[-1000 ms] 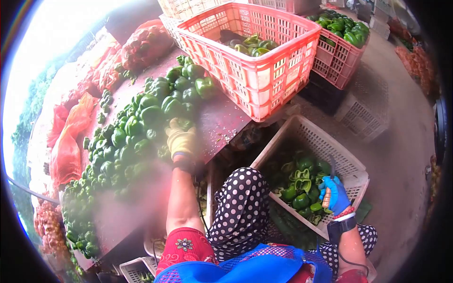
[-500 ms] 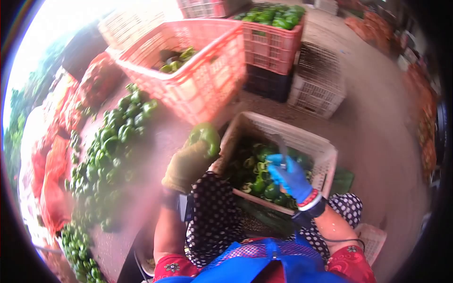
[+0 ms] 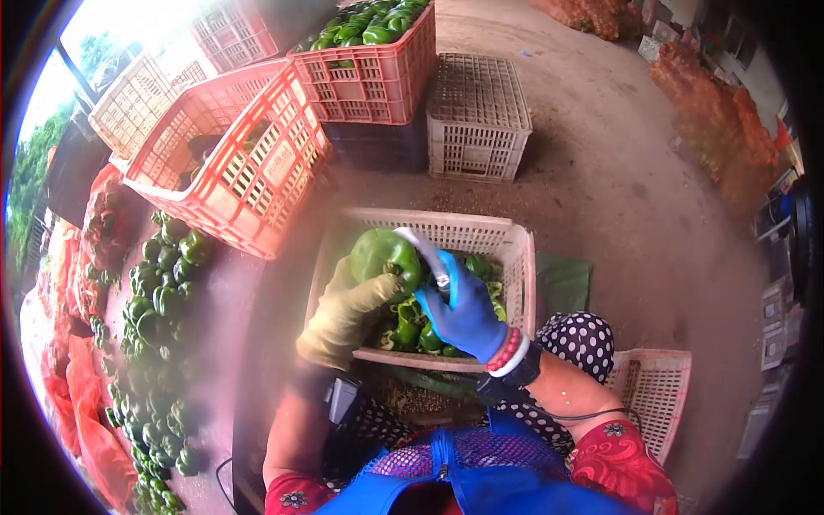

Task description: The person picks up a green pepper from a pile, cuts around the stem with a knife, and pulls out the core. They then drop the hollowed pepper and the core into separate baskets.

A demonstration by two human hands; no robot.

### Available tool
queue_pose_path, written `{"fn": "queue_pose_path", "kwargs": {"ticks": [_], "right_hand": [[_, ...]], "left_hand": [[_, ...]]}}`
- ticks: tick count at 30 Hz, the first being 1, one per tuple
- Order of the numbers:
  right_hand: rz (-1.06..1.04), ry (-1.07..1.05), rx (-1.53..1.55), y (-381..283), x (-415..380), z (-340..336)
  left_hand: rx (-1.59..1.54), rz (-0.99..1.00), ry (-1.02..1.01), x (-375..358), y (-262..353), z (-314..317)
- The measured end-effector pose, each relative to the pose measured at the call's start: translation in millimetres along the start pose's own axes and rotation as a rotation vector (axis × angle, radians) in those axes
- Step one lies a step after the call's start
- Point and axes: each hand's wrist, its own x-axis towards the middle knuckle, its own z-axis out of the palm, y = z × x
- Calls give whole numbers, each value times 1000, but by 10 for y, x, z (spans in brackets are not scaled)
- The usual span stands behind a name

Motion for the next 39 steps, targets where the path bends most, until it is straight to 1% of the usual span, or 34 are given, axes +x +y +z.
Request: {"fn": "queue_pose_path", "kwargs": {"ticks": [1, 2, 4, 5, 6, 7, 8, 9, 10, 11, 13, 15, 16, 17, 18, 19, 22, 23, 26, 27, 30, 31, 34, 35, 36, 38, 39], "right_hand": [[152, -98, 56, 145, -93, 85], [262, -128, 131, 218, -119, 123], [695, -203, 796, 298, -40, 168], [862, -200, 1028, 334, -18, 200], [898, -221, 1096, 367, -29, 223], [936, -242, 1161, 400, -40, 246], [945, -275, 1285, 532, -95, 319], [910, -281, 1332, 638, -149, 355], [876, -287, 1379, 623, -98, 355], [809, -269, 1347, 604, -45, 353], [731, -190, 1570, 399, 132, 290], [670, -201, 1272, 474, 88, 269], [637, -206, 1126, 478, 82, 265], [583, -241, 1077, 458, 77, 261], [529, -272, 1028, 423, 86, 255], [520, -305, 943, 421, 63, 243], [430, -345, 721, 383, 113, 290], [479, -365, 658, 380, 96, 291], [260, -423, 364, 469, 145, 316], [347, -465, 433, 445, 132, 280], [467, -519, 562, 357, 168, 207], [522, -527, 568, 304, 186, 176], [679, -496, 726, 312, 135, 185], [691, -484, 779, 318, 113, 185], [703, -472, 831, 325, 91, 186], [645, -470, 892, 310, 106, 171], [658, -481, 849, 305, 113, 160]], "left_hand": [[56, 61, 21, 43, -26, -58], [241, 116, 111, 61, -66, -130], [600, 216, 296, 65, -212, -283], [713, 355, 270, 130, -324, -423], [881, 477, 226, 132, -399, -507], [1047, 598, 179, 132, -345, -480], [1216, 722, 127, 151, -316, -475], [1251, 814, 64, 222, -365, -539], [1215, 771, 59, 240, -352, -530], [1181, 727, 54, 232, -315, -491], [898, 484, 2, 160, -212, -475], [392, 91, -87, 29, -113, -549], [301, -32, -156, 84, -137, -636], [209, -157, -224, 204, -137, -710], [-19, -231, -117, 127, -170, -679], [-252, -281, 4, 56, -157, -605], [35, -153, 68, 112, -380, -673], [244, -109, 129, 124, -427, -659], [628, 48, 68, 136, -465, -615], [665, 65, 42, 148, -470, -617], [764, 111, -23, 151, -470, -674], [716, 48, -27, 149, -425, -652], [666, 56, -86, 157, -395, -675], [474, 78, -130, 177, -410, -689], [440, 42, -135, 184, -393, -676], [375, -29, -147, 198, -289, -607], [332, -13, -111, 211, -364, -632]]}}
